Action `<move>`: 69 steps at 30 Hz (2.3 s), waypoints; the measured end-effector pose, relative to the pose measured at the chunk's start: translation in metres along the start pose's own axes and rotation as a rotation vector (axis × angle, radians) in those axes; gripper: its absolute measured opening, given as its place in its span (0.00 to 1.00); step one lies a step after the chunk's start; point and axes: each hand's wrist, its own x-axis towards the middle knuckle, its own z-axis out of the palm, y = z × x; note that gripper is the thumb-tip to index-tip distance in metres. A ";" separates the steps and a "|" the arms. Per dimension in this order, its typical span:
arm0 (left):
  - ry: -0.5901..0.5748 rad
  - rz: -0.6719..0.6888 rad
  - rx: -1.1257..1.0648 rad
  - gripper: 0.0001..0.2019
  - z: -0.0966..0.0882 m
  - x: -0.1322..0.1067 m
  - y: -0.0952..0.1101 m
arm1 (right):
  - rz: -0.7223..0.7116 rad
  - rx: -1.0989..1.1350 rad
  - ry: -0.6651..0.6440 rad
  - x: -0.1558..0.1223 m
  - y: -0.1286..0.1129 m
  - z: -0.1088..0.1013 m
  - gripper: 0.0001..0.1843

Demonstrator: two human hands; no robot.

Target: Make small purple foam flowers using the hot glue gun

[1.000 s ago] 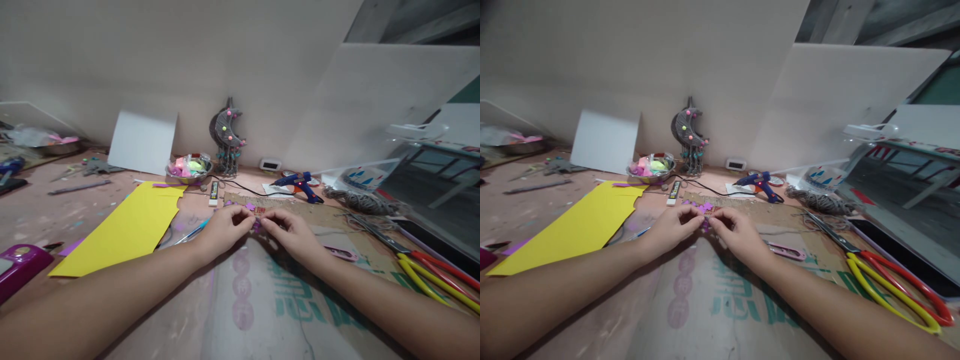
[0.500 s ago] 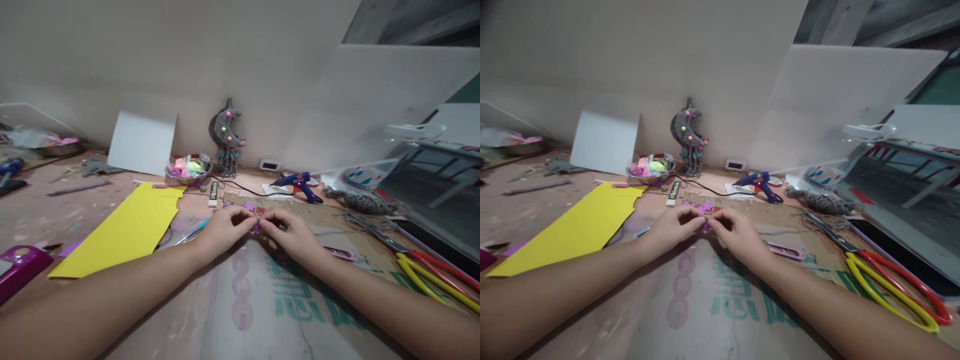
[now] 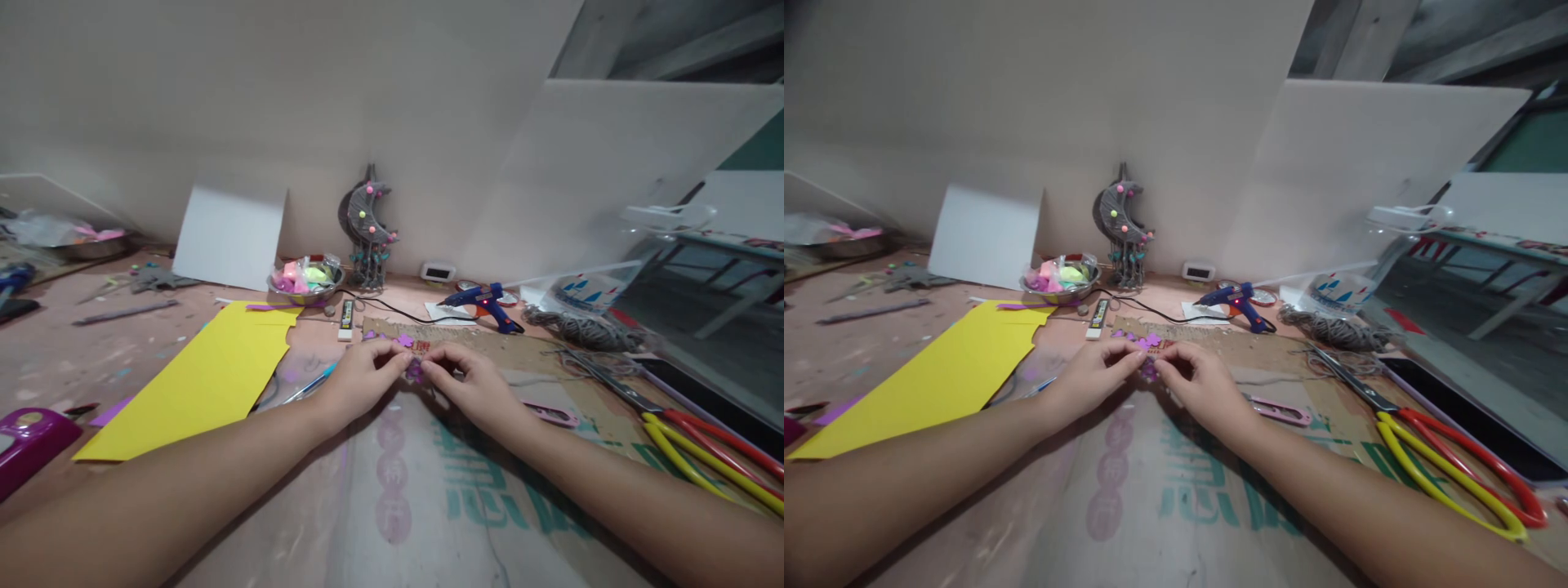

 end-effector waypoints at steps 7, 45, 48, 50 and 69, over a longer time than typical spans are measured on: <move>0.005 -0.034 -0.039 0.11 0.003 0.001 -0.001 | -0.023 -0.011 0.004 0.000 0.001 0.000 0.08; 0.039 -0.032 -0.095 0.14 0.003 0.002 -0.002 | -0.008 -0.035 0.027 0.005 0.002 -0.003 0.12; 0.054 -0.038 -0.107 0.14 0.004 0.003 -0.003 | -0.003 -0.047 0.028 0.004 -0.001 -0.003 0.12; 0.050 -0.058 -0.104 0.13 0.005 0.003 -0.002 | -0.004 -0.046 0.020 0.004 -0.001 -0.003 0.12; 0.131 -0.088 -0.066 0.10 0.002 0.003 0.000 | 0.084 0.240 -0.044 0.002 0.013 0.002 0.17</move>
